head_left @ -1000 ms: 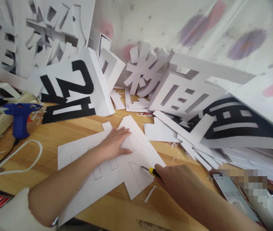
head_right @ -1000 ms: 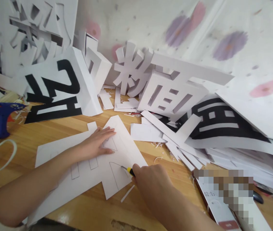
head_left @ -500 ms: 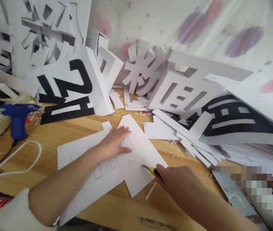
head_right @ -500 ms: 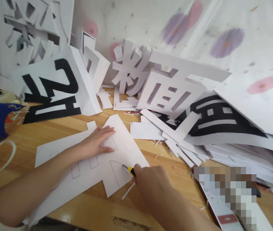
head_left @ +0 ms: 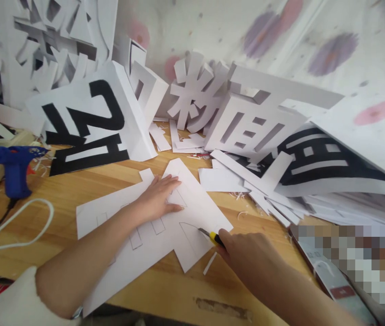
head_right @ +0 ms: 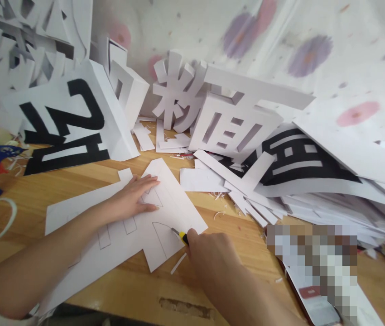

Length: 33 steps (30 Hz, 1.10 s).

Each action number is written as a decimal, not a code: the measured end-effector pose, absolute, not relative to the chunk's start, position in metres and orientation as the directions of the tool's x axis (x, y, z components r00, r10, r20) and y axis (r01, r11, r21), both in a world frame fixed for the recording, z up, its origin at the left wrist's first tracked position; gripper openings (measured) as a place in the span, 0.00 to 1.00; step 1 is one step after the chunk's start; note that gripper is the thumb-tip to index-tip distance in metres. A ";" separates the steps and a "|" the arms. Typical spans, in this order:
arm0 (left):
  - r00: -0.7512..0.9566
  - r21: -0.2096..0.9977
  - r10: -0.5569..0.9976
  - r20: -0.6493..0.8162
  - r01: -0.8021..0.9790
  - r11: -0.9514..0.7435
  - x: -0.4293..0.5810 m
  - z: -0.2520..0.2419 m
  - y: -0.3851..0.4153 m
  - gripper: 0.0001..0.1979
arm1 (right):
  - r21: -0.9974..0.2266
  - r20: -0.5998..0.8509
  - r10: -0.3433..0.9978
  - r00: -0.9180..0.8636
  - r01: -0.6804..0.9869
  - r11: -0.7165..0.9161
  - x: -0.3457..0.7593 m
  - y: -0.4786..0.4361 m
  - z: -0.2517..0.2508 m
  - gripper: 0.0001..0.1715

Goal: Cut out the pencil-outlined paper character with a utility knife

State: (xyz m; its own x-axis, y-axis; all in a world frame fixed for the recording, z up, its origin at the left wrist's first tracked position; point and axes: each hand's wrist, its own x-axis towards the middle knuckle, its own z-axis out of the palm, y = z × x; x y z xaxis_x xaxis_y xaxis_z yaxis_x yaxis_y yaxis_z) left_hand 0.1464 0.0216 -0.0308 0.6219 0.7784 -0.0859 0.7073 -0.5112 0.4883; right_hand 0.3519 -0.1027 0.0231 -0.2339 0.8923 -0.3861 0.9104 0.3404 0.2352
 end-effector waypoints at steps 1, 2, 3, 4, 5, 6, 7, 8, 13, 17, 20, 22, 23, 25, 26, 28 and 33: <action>0.622 0.485 0.779 -0.085 0.708 -0.513 0.146 -0.031 0.022 0.34 | 0.238 -0.379 0.895 -0.233 0.911 0.338 0.352 -0.103 0.023 0.09; 0.623 0.483 0.778 -0.082 0.708 -0.515 0.146 -0.032 0.022 0.34 | 0.238 -0.381 0.897 -0.226 0.913 0.331 0.351 -0.104 0.023 0.09; 0.624 0.481 0.777 -0.080 0.707 -0.518 0.146 -0.032 0.022 0.34 | 0.235 -0.385 0.897 -0.217 0.917 0.323 0.350 -0.105 0.024 0.08; 0.625 0.480 0.776 -0.078 0.706 -0.520 0.146 -0.032 0.022 0.35 | 0.234 -0.388 0.898 -0.206 0.921 0.312 0.349 -0.105 0.024 0.08; 0.627 0.481 0.775 -0.077 0.705 -0.522 0.146 -0.032 0.022 0.35 | 0.231 -0.393 0.898 -0.196 0.925 0.303 0.348 -0.105 0.025 0.08; 0.628 0.482 0.774 -0.078 0.704 -0.522 0.146 -0.032 0.022 0.35 | 0.229 -0.396 0.899 -0.187 0.928 0.294 0.347 -0.106 0.025 0.08; 0.629 0.483 0.773 -0.080 0.703 -0.522 0.146 -0.032 0.022 0.35 | 0.227 -0.398 0.900 -0.181 0.930 0.287 0.346 -0.106 0.025 0.07; 0.628 0.484 0.774 -0.082 0.704 -0.520 0.146 -0.031 0.022 0.35 | 0.226 -0.399 0.900 -0.175 0.932 0.282 0.345 -0.106 0.025 0.07; 0.628 0.487 0.774 -0.084 0.703 -0.518 0.146 -0.031 0.023 0.35 | 0.229 -0.404 0.900 -0.161 0.935 0.270 0.345 -0.110 0.023 0.07; 0.628 0.490 0.774 -0.081 0.701 -0.518 0.146 -0.031 0.023 0.34 | 0.250 -0.395 0.907 -0.147 0.933 0.260 0.346 -0.114 0.021 0.07; 0.622 0.492 0.780 -0.076 0.704 -0.513 0.147 -0.031 0.022 0.34 | 0.261 -0.368 0.918 -0.151 0.930 0.258 0.346 -0.117 0.018 0.06; 0.619 0.491 0.782 -0.072 0.704 -0.512 0.147 -0.031 0.022 0.34 | 0.259 -0.356 0.921 -0.155 0.931 0.257 0.346 -0.119 0.016 0.06; 0.618 0.491 0.783 -0.073 0.706 -0.511 0.147 -0.031 0.021 0.34 | 0.257 -0.355 0.923 -0.152 0.933 0.253 0.347 -0.120 0.015 0.05; 0.615 0.492 0.785 -0.076 0.708 -0.507 0.147 -0.032 0.021 0.34 | 0.257 -0.355 0.926 -0.129 0.939 0.229 0.347 -0.122 0.013 0.05; 0.615 0.492 0.785 -0.076 0.708 -0.507 0.147 -0.032 0.021 0.34 | 0.255 -0.356 0.928 -0.114 0.943 0.214 0.346 -0.123 0.013 0.05; 0.618 0.492 0.783 -0.070 0.704 -0.512 0.147 -0.032 0.022 0.34 | 0.245 -0.362 0.928 -0.086 0.952 0.184 0.345 -0.125 0.013 0.06; 0.621 0.490 0.782 -0.055 0.699 -0.520 0.146 -0.035 0.023 0.34 | 0.209 -0.376 0.926 -0.028 0.971 0.114 0.339 -0.125 0.016 0.08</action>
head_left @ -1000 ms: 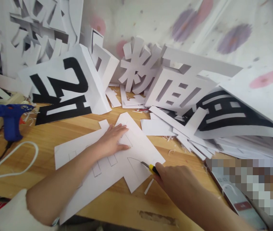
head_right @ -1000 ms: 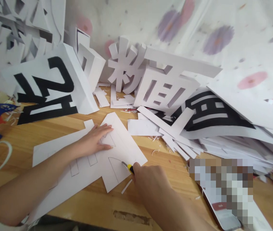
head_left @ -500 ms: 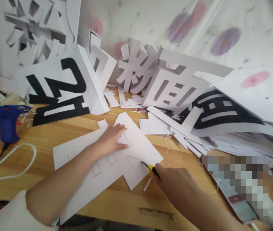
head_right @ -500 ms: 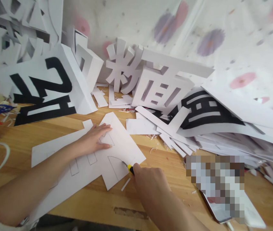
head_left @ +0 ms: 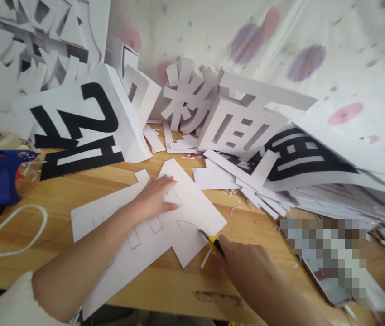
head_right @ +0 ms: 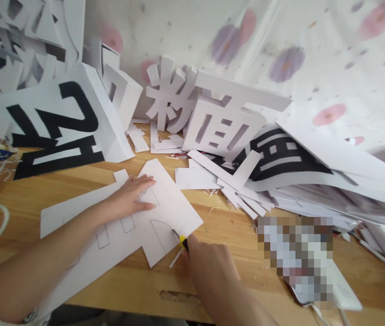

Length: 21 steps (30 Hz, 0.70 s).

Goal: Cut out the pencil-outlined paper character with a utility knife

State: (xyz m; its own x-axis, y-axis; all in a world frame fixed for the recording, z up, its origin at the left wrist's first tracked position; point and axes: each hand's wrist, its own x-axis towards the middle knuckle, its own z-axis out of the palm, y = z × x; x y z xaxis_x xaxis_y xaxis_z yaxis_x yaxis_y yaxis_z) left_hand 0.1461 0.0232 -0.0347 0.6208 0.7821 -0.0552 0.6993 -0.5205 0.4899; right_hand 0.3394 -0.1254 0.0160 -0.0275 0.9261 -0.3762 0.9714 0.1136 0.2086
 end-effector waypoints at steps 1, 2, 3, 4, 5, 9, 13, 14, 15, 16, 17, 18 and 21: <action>0.621 0.490 0.782 -0.054 0.699 -0.521 0.146 -0.035 0.023 0.34 | 0.203 -0.377 0.926 -0.014 0.974 0.097 0.339 -0.126 0.016 0.08; 0.620 0.489 0.783 -0.053 0.699 -0.521 0.146 -0.035 0.023 0.34 | 0.203 -0.375 0.927 -0.003 0.975 0.086 0.339 -0.126 0.016 0.08; 0.620 0.489 0.783 -0.054 0.700 -0.520 0.146 -0.035 0.024 0.34 | 0.206 -0.371 0.929 0.003 0.975 0.079 0.339 -0.127 0.016 0.08; 0.619 0.488 0.784 -0.055 0.701 -0.520 0.146 -0.035 0.023 0.34 | 0.212 -0.364 0.931 0.002 0.974 0.080 0.339 -0.127 0.016 0.08; 0.618 0.487 0.784 -0.059 0.703 -0.518 0.146 -0.034 0.023 0.34 | 0.219 -0.359 0.933 0.001 0.972 0.083 0.340 -0.128 0.015 0.08; 0.621 0.483 0.781 -0.065 0.704 -0.520 0.146 -0.033 0.023 0.34 | 0.218 -0.357 0.934 -0.009 0.972 0.093 0.343 -0.132 0.012 0.09; 0.627 0.487 0.777 -0.057 0.697 -0.527 0.146 -0.033 0.023 0.33 | 0.218 -0.378 0.926 0.003 0.972 0.086 0.342 -0.134 0.013 0.08; 0.628 0.487 0.777 -0.053 0.695 -0.529 0.147 -0.033 0.023 0.33 | 0.222 -0.384 0.923 0.011 0.972 0.081 0.342 -0.135 0.013 0.08; 0.627 0.486 0.777 -0.049 0.695 -0.530 0.147 -0.033 0.023 0.33 | 0.227 -0.387 0.922 0.018 0.971 0.077 0.341 -0.135 0.014 0.08; 0.626 0.486 0.779 -0.047 0.695 -0.530 0.147 -0.033 0.023 0.32 | 0.230 -0.388 0.922 0.022 0.970 0.074 0.341 -0.135 0.013 0.08; 0.624 0.485 0.780 -0.047 0.697 -0.528 0.147 -0.033 0.023 0.32 | 0.233 -0.384 0.923 0.023 0.970 0.073 0.341 -0.136 0.013 0.09; 0.622 0.485 0.781 -0.050 0.699 -0.526 0.147 -0.033 0.023 0.32 | 0.237 -0.378 0.925 0.023 0.969 0.072 0.341 -0.137 0.012 0.09; 0.618 0.486 0.784 -0.062 0.705 -0.517 0.147 -0.032 0.023 0.33 | 0.247 -0.343 0.939 0.019 0.967 0.070 0.343 -0.139 0.008 0.10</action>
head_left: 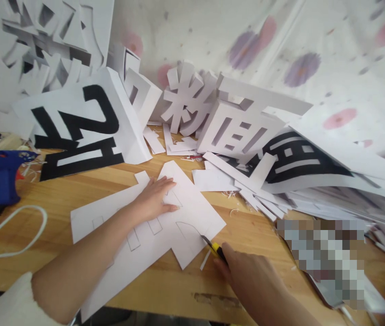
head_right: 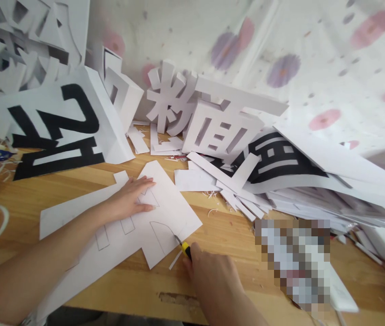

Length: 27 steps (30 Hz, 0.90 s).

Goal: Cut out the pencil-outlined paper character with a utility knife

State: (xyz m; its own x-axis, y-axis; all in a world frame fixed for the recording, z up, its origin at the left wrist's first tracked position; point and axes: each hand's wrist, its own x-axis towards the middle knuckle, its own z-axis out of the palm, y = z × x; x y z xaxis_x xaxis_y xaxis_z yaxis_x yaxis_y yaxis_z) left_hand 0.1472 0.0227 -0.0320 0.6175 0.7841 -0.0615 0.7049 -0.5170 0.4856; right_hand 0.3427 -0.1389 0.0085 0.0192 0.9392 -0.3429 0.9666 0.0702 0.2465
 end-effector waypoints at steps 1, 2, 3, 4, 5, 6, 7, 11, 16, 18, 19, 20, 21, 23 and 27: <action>0.618 0.487 0.784 -0.064 0.705 -0.516 0.147 -0.032 0.023 0.33 | 0.248 -0.334 0.942 0.018 0.966 0.069 0.343 -0.140 0.007 0.10; 0.617 0.488 0.784 -0.066 0.705 -0.514 0.147 -0.031 0.023 0.33 | 0.249 -0.330 0.944 0.019 0.966 0.067 0.343 -0.141 0.006 0.10; 0.618 0.489 0.784 -0.068 0.705 -0.513 0.147 -0.031 0.022 0.33 | 0.252 -0.331 0.943 0.025 0.966 0.063 0.344 -0.141 0.005 0.10; 0.617 0.491 0.783 -0.071 0.706 -0.511 0.147 -0.030 0.022 0.33 | 0.256 -0.337 0.941 0.032 0.965 0.059 0.344 -0.142 0.004 0.10; 0.617 0.491 0.784 -0.074 0.706 -0.510 0.147 -0.030 0.022 0.33 | 0.259 -0.346 0.937 0.041 0.964 0.054 0.344 -0.143 0.004 0.10; 0.616 0.492 0.784 -0.076 0.707 -0.508 0.147 -0.030 0.022 0.33 | 0.260 -0.354 0.934 0.047 0.964 0.050 0.344 -0.144 0.003 0.10; 0.615 0.492 0.785 -0.078 0.708 -0.506 0.147 -0.030 0.022 0.33 | 0.259 -0.359 0.932 0.051 0.965 0.047 0.344 -0.145 0.003 0.10; 0.615 0.492 0.786 -0.069 0.706 -0.509 0.146 -0.031 0.022 0.33 | 0.245 -0.347 0.936 0.058 0.969 0.031 0.345 -0.149 0.000 0.11; 0.619 0.507 0.783 -0.052 0.693 -0.514 0.146 -0.032 0.022 0.32 | 0.252 -0.324 0.943 0.075 0.968 0.009 0.347 -0.155 -0.005 0.11; 0.616 0.509 0.785 -0.056 0.694 -0.508 0.146 -0.032 0.022 0.32 | 0.248 -0.294 0.953 0.069 0.969 0.007 0.349 -0.158 -0.008 0.10; 0.616 0.509 0.786 -0.056 0.694 -0.508 0.146 -0.032 0.022 0.33 | 0.242 -0.282 0.957 0.064 0.970 0.006 0.350 -0.159 -0.010 0.09; 0.617 0.509 0.785 -0.054 0.693 -0.510 0.146 -0.031 0.022 0.33 | 0.236 -0.276 0.959 0.064 0.972 0.003 0.350 -0.159 -0.011 0.10; 0.619 0.508 0.784 -0.051 0.692 -0.514 0.146 -0.031 0.022 0.33 | 0.229 -0.278 0.958 0.069 0.973 -0.003 0.351 -0.160 -0.012 0.10; 0.620 0.507 0.783 -0.047 0.691 -0.516 0.146 -0.032 0.022 0.33 | 0.206 -0.305 0.949 0.083 0.978 -0.020 0.353 -0.161 -0.015 0.12; 0.611 0.509 0.789 -0.058 0.698 -0.504 0.147 -0.033 0.022 0.33 | 0.165 -0.372 0.922 0.111 0.985 -0.052 0.355 -0.161 -0.019 0.13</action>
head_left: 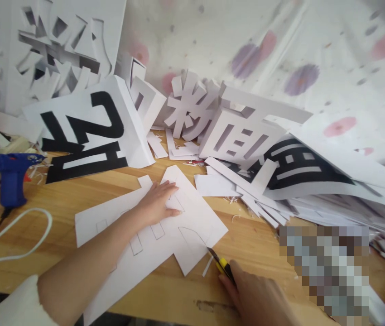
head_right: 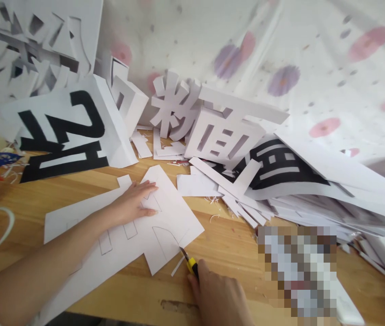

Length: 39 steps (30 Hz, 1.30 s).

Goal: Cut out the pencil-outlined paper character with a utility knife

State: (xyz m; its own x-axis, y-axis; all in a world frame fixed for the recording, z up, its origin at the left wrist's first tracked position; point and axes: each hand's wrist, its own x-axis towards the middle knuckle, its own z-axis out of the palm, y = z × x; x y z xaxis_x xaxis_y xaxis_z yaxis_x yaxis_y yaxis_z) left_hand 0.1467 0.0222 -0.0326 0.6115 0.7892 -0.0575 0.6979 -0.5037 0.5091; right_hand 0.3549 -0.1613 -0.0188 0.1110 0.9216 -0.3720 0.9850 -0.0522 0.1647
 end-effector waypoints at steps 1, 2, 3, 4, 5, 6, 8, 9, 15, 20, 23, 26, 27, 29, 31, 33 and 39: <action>0.610 0.510 0.790 -0.058 0.699 -0.502 0.147 -0.033 0.022 0.33 | 0.163 -0.377 0.919 0.119 0.985 -0.061 0.355 -0.162 -0.019 0.13; 0.609 0.511 0.791 -0.058 0.699 -0.501 0.147 -0.033 0.022 0.33 | 0.164 -0.379 0.916 0.129 0.984 -0.071 0.355 -0.162 -0.019 0.13; 0.608 0.513 0.792 -0.057 0.698 -0.499 0.147 -0.033 0.022 0.33 | 0.168 -0.378 0.916 0.136 0.983 -0.077 0.355 -0.163 -0.018 0.13; 0.607 0.514 0.793 -0.056 0.698 -0.498 0.146 -0.033 0.022 0.34 | 0.171 -0.374 0.917 0.139 0.982 -0.079 0.355 -0.163 -0.018 0.12; 0.607 0.515 0.793 -0.055 0.698 -0.498 0.146 -0.033 0.022 0.34 | 0.174 -0.372 0.918 0.138 0.982 -0.077 0.354 -0.164 -0.017 0.12; 0.607 0.517 0.793 -0.056 0.697 -0.497 0.146 -0.032 0.022 0.34 | 0.177 -0.371 0.918 0.137 0.981 -0.075 0.354 -0.164 -0.017 0.12; 0.610 0.517 0.790 -0.061 0.696 -0.498 0.146 -0.032 0.022 0.34 | 0.181 -0.371 0.920 0.131 0.981 -0.067 0.353 -0.163 -0.016 0.12; 0.611 0.516 0.789 -0.063 0.697 -0.498 0.146 -0.032 0.022 0.34 | 0.178 -0.371 0.921 0.124 0.982 -0.060 0.353 -0.162 -0.016 0.12; 0.613 0.505 0.788 -0.064 0.701 -0.504 0.147 -0.032 0.022 0.34 | 0.150 -0.360 0.929 0.082 0.988 -0.029 0.362 -0.168 -0.013 0.10; 0.621 0.495 0.782 -0.062 0.699 -0.516 0.146 -0.032 0.021 0.34 | 0.095 -0.254 0.966 -0.037 0.993 0.063 0.369 -0.161 -0.002 0.07; 0.624 0.492 0.778 -0.067 0.699 -0.519 0.146 -0.030 0.019 0.34 | 0.025 -0.195 0.958 -0.210 0.975 0.219 0.363 -0.133 0.007 0.04; 0.629 0.490 0.774 -0.065 0.696 -0.524 0.146 -0.029 0.018 0.34 | 0.093 -0.165 0.929 -0.332 0.932 0.349 0.355 -0.101 0.013 0.06; 0.631 0.490 0.773 -0.060 0.694 -0.528 0.146 -0.029 0.018 0.34 | 0.111 -0.165 0.918 -0.360 0.918 0.380 0.353 -0.091 0.014 0.07; 0.632 0.490 0.773 -0.049 0.690 -0.533 0.146 -0.030 0.018 0.34 | 0.134 -0.168 0.897 -0.410 0.892 0.433 0.349 -0.076 0.016 0.07; 0.632 0.494 0.774 -0.040 0.686 -0.534 0.146 -0.031 0.019 0.34 | 0.148 -0.181 0.879 -0.441 0.872 0.467 0.347 -0.067 0.017 0.07; 0.632 0.495 0.774 -0.039 0.685 -0.535 0.146 -0.032 0.018 0.35 | 0.160 -0.216 0.863 -0.457 0.855 0.493 0.345 -0.061 0.016 0.08; 0.633 0.481 0.771 -0.071 0.699 -0.530 0.145 -0.028 0.016 0.35 | 0.169 -0.266 0.846 -0.462 0.842 0.513 0.342 -0.057 0.013 0.09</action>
